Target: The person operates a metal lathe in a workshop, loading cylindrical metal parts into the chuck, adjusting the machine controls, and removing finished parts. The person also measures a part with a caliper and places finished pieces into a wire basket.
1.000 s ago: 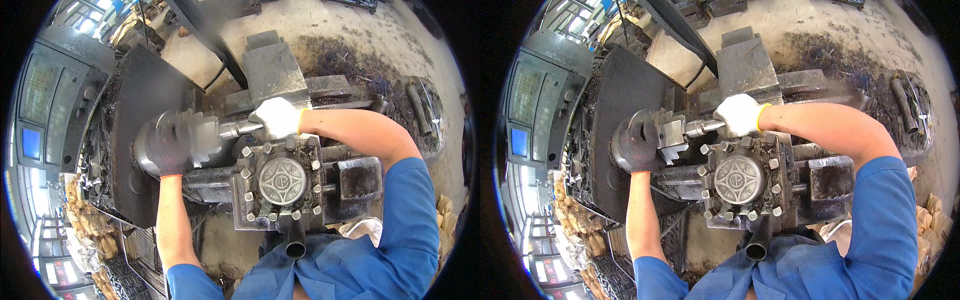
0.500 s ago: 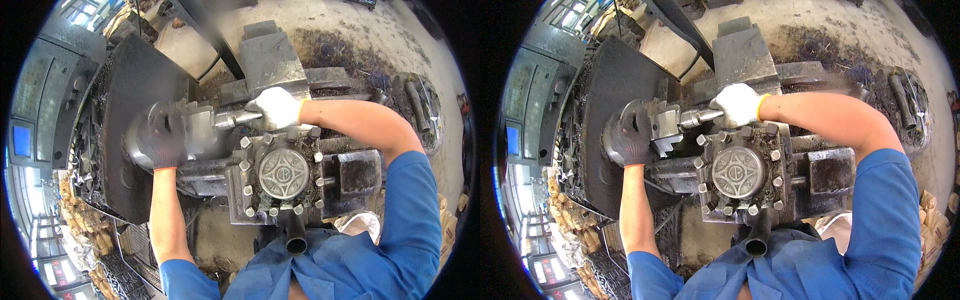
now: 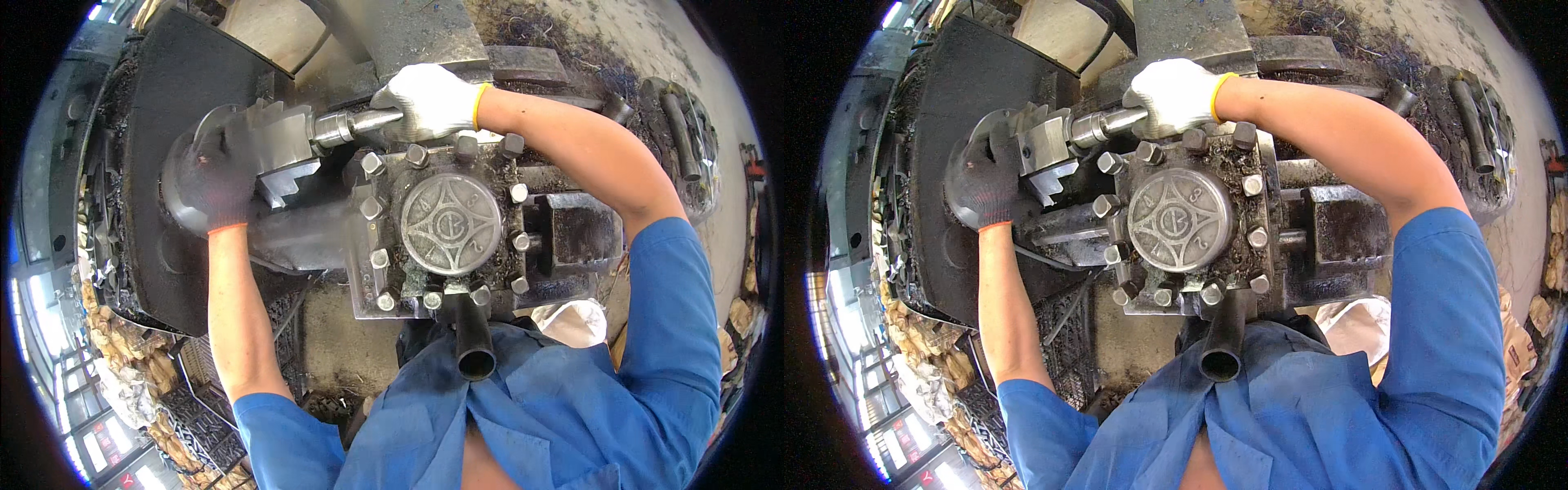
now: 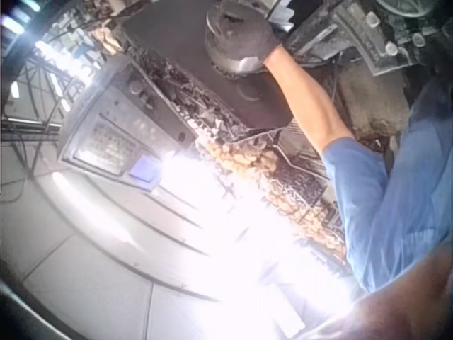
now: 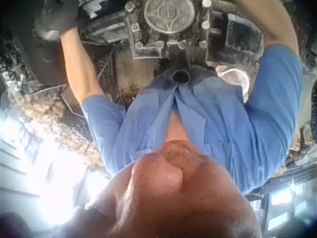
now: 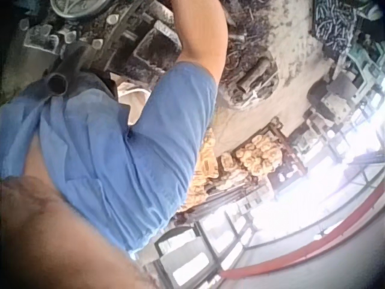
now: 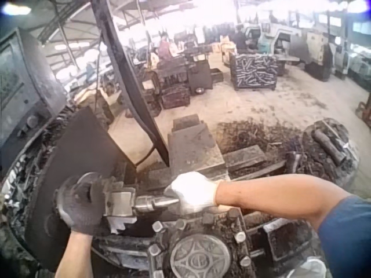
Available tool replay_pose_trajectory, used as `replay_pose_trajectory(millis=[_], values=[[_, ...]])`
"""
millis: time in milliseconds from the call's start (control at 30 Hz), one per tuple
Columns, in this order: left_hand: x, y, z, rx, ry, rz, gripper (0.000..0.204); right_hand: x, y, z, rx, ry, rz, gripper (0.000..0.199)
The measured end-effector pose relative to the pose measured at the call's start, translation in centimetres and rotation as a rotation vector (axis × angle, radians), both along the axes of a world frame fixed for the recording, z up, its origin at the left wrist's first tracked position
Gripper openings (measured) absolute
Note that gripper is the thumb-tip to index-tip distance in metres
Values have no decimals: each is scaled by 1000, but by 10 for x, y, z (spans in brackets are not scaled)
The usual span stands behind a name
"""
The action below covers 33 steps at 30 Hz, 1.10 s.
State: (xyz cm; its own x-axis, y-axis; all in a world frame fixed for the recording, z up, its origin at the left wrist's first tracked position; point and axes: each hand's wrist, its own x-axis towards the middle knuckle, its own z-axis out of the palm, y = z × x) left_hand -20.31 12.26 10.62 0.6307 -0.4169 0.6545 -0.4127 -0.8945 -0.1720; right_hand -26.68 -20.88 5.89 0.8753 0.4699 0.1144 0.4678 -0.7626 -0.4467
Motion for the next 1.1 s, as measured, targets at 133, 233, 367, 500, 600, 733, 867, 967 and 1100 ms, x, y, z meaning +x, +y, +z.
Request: replay_pose_trajectory(millis=[133, 233, 367, 500, 600, 733, 867, 967, 1100], values=[[-7, -11, 6, -27, -16, -31, 50, 0, 0, -5, 16, -76, -27, 34], [-7, -12, 8, -55, 52, -18, 51, 5, -2, -3, 15, -68, -17, 34], [-13, -17, 9, -11, 148, 220, 51, 4, -2, -2, -5, -12, -17, 32], [-4, -9, 5, 29, -27, 28, 47, 1, 3, -4, -8, -27, -38, 32], [-3, -6, 2, -42, 23, 40, 43, 2, -3, 2, 69, 48, -8, 33], [-3, -10, 7, 24, -4, 42, 36, -1, 6, 1, -11, 9, -59, 35], [9, 5, -6, 35, -12, 3, 37, 6, -2, 7, -23, 55, 6, 42], [1, -7, 0, -34, 74, 52, 39, 3, -4, 7, -1, 75, -24, 44], [1, -3, -1, 28, 6, 17, 41, -1, 2, 0, 3, 55, -60, 45]])
